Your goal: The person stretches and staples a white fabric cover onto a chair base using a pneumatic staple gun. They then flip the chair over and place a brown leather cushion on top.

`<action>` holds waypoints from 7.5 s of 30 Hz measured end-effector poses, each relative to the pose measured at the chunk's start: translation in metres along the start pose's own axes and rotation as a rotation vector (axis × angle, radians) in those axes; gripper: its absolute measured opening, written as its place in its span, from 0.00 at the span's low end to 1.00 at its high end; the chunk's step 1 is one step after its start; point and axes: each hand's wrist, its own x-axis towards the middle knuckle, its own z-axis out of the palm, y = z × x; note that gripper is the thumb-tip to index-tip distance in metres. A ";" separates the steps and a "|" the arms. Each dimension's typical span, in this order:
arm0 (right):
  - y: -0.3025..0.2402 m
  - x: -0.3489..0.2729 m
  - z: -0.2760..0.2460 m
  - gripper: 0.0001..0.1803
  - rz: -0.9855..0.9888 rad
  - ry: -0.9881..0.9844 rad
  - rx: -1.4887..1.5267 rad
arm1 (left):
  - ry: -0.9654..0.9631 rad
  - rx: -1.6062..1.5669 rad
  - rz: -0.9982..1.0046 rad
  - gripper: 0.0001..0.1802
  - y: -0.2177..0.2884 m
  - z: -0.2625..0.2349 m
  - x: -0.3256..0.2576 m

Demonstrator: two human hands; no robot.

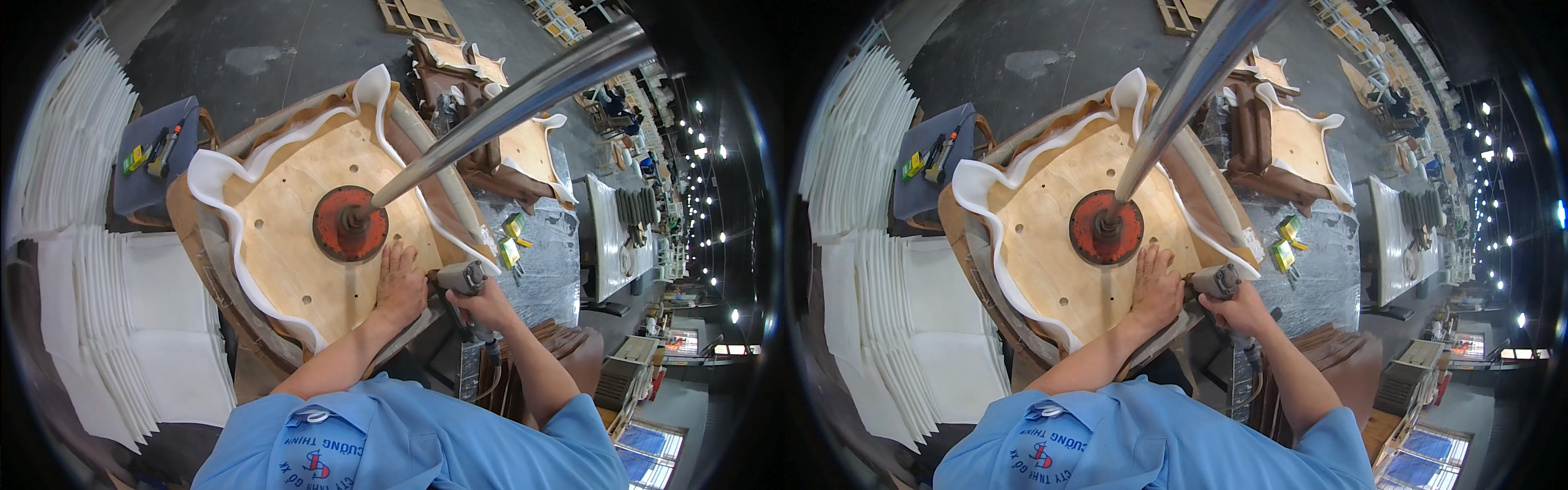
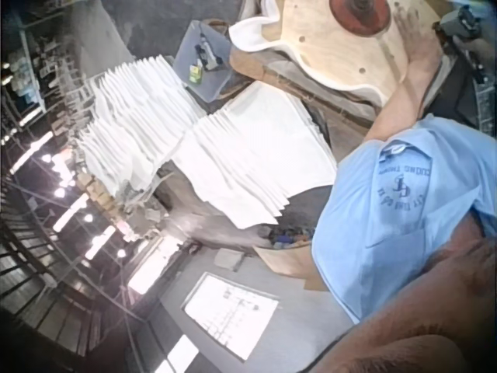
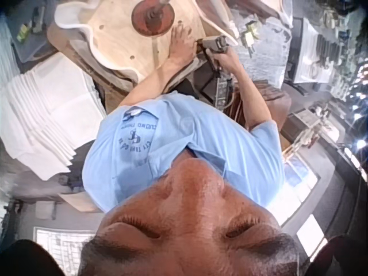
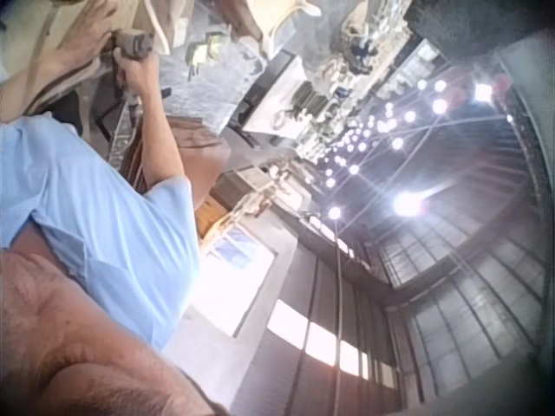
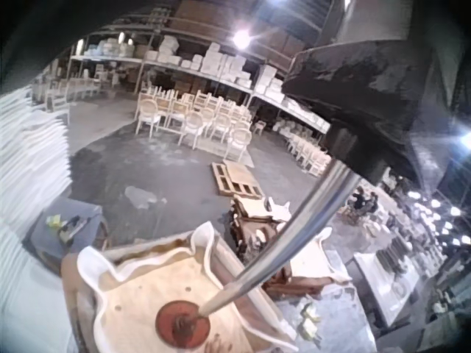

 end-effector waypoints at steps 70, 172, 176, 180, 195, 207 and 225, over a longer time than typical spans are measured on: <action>-0.026 -0.001 0.011 0.16 0.007 -0.041 -0.098 | 0.015 0.006 -0.037 0.12 -0.004 -0.015 -0.008; -0.036 0.000 0.035 0.18 -0.070 -0.129 -0.125 | 0.151 -0.390 -0.118 0.11 -0.030 -0.069 -0.040; -0.029 -0.008 0.035 0.17 -0.066 -0.126 -0.090 | 0.125 -0.422 -0.321 0.10 -0.020 -0.104 -0.073; -0.035 -0.010 0.042 0.18 -0.052 -0.163 -0.156 | 0.080 -0.488 -0.343 0.09 -0.001 -0.119 -0.100; -0.013 -0.056 0.011 0.25 -0.195 -0.157 0.668 | -0.191 -1.345 -0.670 0.25 0.050 -0.090 -0.104; 0.087 -0.068 0.085 0.39 -0.497 -0.372 1.630 | -0.687 -1.387 -0.450 0.20 0.143 -0.101 -0.139; 0.129 -0.025 0.039 0.40 -0.375 -0.378 1.250 | -0.721 -1.461 -0.674 0.26 0.177 -0.072 -0.105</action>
